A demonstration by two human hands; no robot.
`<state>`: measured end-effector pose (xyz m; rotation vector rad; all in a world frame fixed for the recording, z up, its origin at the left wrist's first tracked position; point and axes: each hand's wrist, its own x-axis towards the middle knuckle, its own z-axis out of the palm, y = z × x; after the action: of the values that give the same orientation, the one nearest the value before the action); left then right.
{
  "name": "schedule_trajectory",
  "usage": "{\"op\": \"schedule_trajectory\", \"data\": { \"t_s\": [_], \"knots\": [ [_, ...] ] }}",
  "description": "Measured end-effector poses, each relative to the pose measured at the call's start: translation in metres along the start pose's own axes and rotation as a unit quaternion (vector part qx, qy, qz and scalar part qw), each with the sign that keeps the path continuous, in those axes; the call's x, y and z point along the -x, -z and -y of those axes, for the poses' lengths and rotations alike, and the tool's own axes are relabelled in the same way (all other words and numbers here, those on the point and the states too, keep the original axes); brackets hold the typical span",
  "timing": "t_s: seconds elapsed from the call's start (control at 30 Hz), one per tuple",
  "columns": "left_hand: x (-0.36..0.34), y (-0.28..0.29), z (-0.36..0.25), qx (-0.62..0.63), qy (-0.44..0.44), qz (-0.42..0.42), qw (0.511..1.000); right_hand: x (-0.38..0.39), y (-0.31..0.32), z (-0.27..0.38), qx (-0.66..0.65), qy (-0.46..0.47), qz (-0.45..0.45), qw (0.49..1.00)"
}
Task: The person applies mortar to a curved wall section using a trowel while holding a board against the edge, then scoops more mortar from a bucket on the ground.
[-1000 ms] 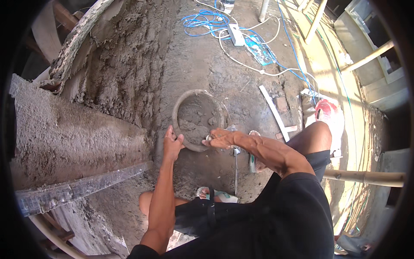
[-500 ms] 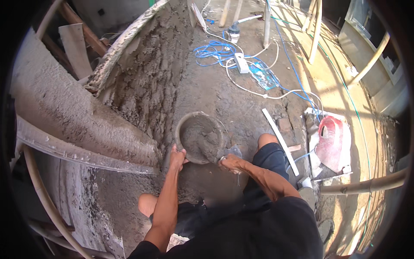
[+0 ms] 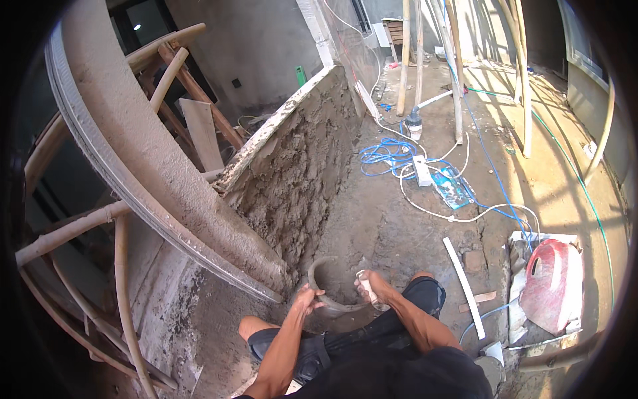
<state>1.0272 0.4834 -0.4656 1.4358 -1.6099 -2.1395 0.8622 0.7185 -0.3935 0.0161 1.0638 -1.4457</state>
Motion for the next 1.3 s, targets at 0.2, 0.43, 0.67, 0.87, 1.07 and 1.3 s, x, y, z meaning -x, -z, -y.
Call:
{"op": "schedule_trajectory", "data": {
  "t_s": [0.2, 0.43, 0.67, 0.87, 1.07, 1.3],
  "knots": [
    [0.052, 0.030, 0.003, -0.025, 0.038, 0.027, 0.999, 0.026, 0.002, 0.093, -0.189, 0.268, -0.009, 0.945],
    [0.082, 0.017, -0.007, -0.025, 0.041, 0.014, 0.999, 0.102, 0.044, 0.247, -0.332, 0.566, -0.078, 0.751],
    [0.063, 0.028, 0.008, -0.073, 0.060, -0.021, 0.995, 0.153, 0.103, 0.332, -0.330, 0.722, -0.240, 0.558],
    [0.087, 0.015, 0.001, -0.124, 0.072, -0.056, 0.988, 0.097, 0.113, 0.363, -0.283, 0.734, -0.449, 0.424],
    [0.104, -0.005, -0.002, -0.059, 0.055, -0.062, 0.995, -0.167, 0.025, 0.340, -0.073, 0.581, -0.666, 0.463],
    [0.113, -0.010, -0.007, 0.026, 0.072, -0.071, 0.995, -0.123, -0.169, 0.040, 0.180, 0.477, -0.058, 0.859]
  ]
}}
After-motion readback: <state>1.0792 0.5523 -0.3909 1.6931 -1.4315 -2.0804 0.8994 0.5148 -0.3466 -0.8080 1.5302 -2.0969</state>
